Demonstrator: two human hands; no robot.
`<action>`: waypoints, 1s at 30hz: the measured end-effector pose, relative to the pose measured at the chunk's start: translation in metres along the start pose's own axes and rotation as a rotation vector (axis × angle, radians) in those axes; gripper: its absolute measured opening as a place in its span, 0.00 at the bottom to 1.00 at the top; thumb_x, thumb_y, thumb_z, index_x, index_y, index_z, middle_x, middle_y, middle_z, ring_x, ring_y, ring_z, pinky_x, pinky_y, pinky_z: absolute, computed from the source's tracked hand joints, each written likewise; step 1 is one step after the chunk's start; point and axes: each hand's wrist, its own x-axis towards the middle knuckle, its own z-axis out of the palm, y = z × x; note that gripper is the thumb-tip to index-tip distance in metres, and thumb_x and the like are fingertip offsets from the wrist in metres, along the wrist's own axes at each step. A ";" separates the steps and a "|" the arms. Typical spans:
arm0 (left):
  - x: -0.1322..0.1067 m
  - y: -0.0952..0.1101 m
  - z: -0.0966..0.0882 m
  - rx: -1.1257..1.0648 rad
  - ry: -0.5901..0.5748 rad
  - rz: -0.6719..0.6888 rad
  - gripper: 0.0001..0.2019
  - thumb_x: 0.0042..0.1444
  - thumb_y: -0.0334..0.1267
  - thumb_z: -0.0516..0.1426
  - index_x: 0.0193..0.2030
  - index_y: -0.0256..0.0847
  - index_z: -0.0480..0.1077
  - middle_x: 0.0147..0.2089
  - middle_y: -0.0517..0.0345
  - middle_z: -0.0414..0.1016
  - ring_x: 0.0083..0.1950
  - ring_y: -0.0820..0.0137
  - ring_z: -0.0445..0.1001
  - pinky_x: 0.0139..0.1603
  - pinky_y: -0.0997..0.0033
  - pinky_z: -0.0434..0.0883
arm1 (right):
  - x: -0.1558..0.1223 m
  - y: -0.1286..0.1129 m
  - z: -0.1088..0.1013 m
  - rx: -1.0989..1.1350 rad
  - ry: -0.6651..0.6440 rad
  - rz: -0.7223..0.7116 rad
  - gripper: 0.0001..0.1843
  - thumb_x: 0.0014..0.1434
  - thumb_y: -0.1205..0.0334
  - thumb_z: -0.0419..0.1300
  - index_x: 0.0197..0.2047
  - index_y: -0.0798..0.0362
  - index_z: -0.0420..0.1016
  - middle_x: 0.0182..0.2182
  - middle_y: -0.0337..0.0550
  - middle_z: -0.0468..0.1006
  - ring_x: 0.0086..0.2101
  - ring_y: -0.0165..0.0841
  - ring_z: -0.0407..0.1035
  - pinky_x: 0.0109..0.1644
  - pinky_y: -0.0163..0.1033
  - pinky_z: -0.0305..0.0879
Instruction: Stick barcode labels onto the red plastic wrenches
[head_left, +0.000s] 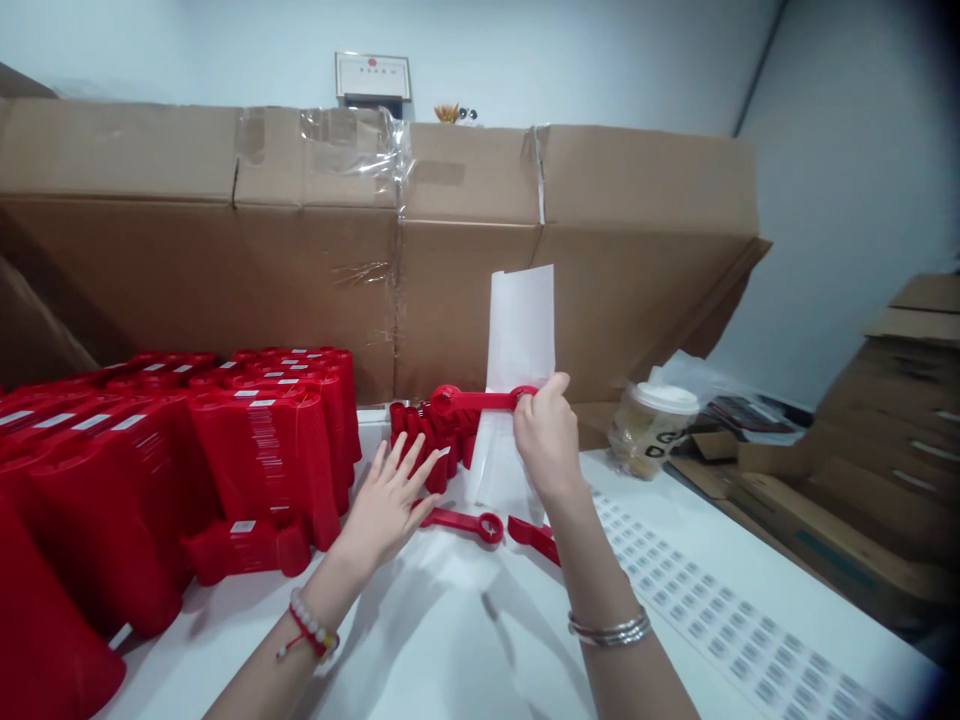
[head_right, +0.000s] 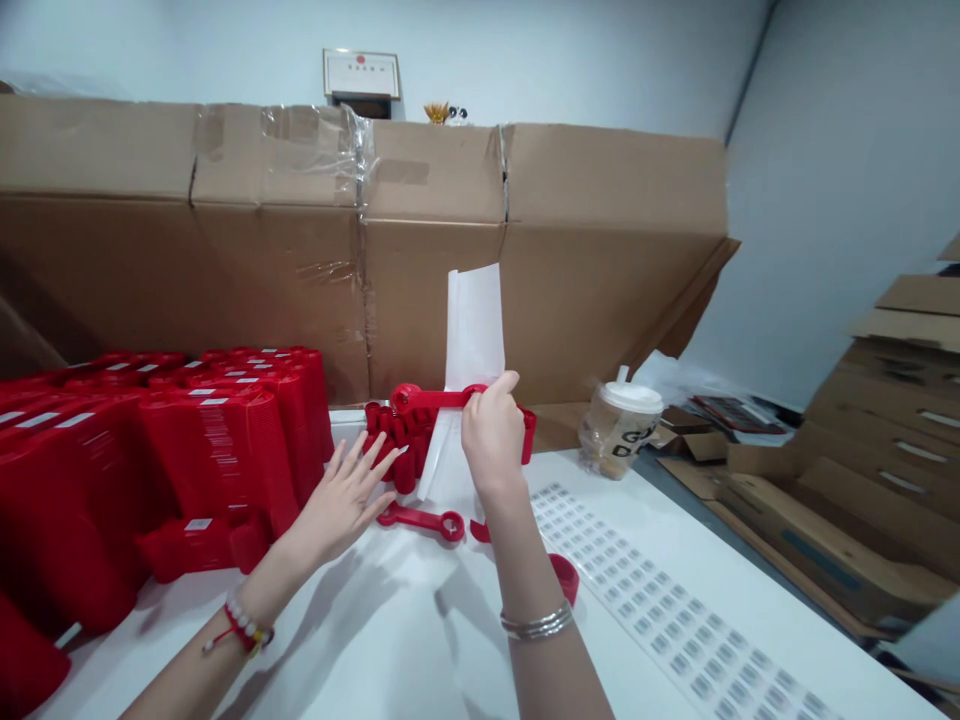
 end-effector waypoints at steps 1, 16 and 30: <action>0.002 0.002 -0.008 -0.041 -0.008 -0.027 0.21 0.68 0.42 0.57 0.66 0.41 0.67 0.71 0.46 0.63 0.75 0.51 0.56 0.73 0.33 0.51 | -0.001 -0.001 0.000 0.010 -0.001 -0.006 0.08 0.65 0.71 0.43 0.48 0.56 0.56 0.30 0.50 0.72 0.32 0.44 0.71 0.32 0.41 0.57; 0.004 0.043 -0.108 -0.941 0.044 -0.501 0.19 0.65 0.59 0.53 0.37 0.45 0.58 0.18 0.70 0.68 0.13 0.77 0.59 0.15 0.79 0.57 | -0.031 -0.033 0.004 0.360 -0.231 -0.101 0.11 0.61 0.71 0.47 0.35 0.46 0.47 0.25 0.35 0.64 0.26 0.35 0.64 0.29 0.39 0.55; -0.007 0.043 -0.147 -1.003 0.132 -0.534 0.18 0.66 0.56 0.54 0.35 0.44 0.63 0.14 0.70 0.65 0.11 0.76 0.60 0.17 0.77 0.67 | -0.065 -0.055 -0.041 0.657 -0.517 -0.094 0.06 0.65 0.63 0.45 0.34 0.47 0.54 0.29 0.34 0.65 0.31 0.33 0.61 0.30 0.38 0.56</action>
